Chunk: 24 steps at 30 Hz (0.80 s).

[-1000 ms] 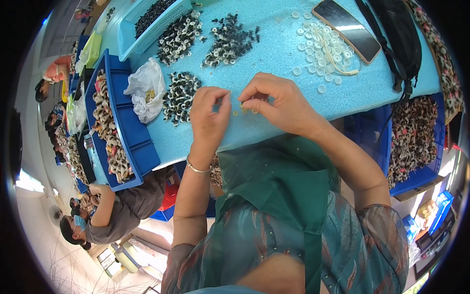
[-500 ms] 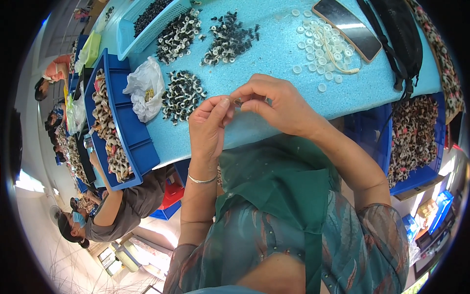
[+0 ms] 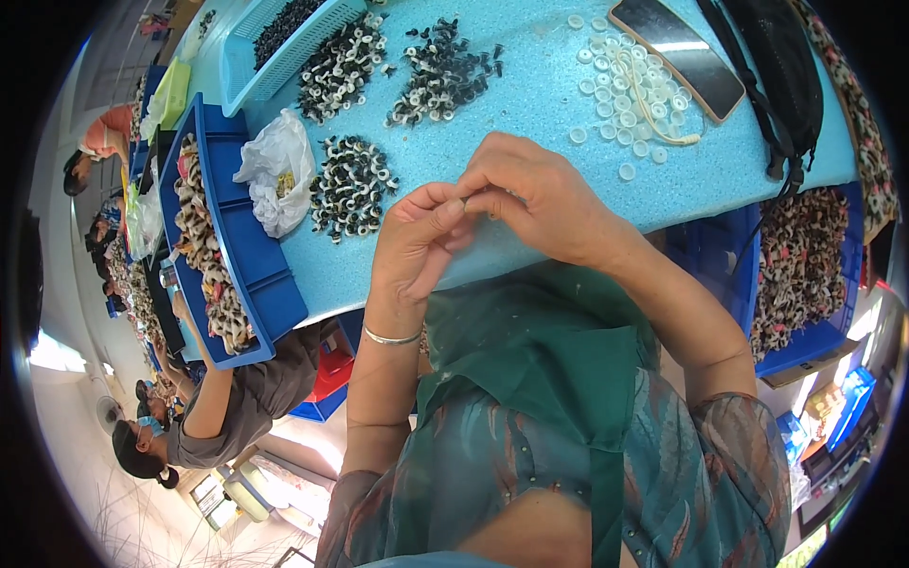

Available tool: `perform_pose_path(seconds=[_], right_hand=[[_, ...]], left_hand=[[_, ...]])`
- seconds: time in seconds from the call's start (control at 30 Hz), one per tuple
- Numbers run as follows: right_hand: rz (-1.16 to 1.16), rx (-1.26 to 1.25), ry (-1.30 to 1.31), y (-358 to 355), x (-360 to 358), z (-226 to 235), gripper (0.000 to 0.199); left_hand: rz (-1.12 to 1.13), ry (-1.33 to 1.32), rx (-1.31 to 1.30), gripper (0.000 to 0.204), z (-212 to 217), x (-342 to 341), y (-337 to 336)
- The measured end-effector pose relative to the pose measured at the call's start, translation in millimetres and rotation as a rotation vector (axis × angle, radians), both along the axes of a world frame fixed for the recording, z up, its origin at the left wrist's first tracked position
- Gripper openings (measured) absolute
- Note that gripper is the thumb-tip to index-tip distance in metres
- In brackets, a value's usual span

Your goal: The person assembles small plastic fasteners by hand at a workbench.

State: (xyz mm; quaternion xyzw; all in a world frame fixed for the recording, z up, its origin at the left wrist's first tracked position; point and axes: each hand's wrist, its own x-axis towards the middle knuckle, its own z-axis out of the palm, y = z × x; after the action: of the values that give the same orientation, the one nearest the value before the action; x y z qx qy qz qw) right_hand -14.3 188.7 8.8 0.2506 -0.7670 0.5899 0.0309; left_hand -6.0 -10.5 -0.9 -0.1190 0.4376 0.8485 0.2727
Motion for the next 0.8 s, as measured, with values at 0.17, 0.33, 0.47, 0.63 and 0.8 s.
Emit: perform_pose_path(seconds=[0.17, 0.33, 0.47, 0.63, 0.8], right_hand=[[-0.051, 0.069, 0.107, 6, -6, -2, 0.012], [-0.068, 0.024, -0.050, 5, -3, -7, 0.012], [-0.053, -0.042, -0.116, 3, -3, -8, 0.011], [-0.046, -0.041, -0.127, 5, -4, -8, 0.012], [-0.038, -0.039, -0.129, 4, -4, -7, 0.011]], left_hand=[[-0.152, 0.116, -0.269, 0.014, 12, -13, -1], [-0.029, 0.784, -1.189, 0.010, 13, -48, -14], [0.101, 1.267, -1.687, 0.014, 3, -84, -32], [-0.085, 1.190, -1.654, 0.009, 4, -100, -36], [-0.112, 1.209, -1.583, 0.012, 7, -99, -35]])
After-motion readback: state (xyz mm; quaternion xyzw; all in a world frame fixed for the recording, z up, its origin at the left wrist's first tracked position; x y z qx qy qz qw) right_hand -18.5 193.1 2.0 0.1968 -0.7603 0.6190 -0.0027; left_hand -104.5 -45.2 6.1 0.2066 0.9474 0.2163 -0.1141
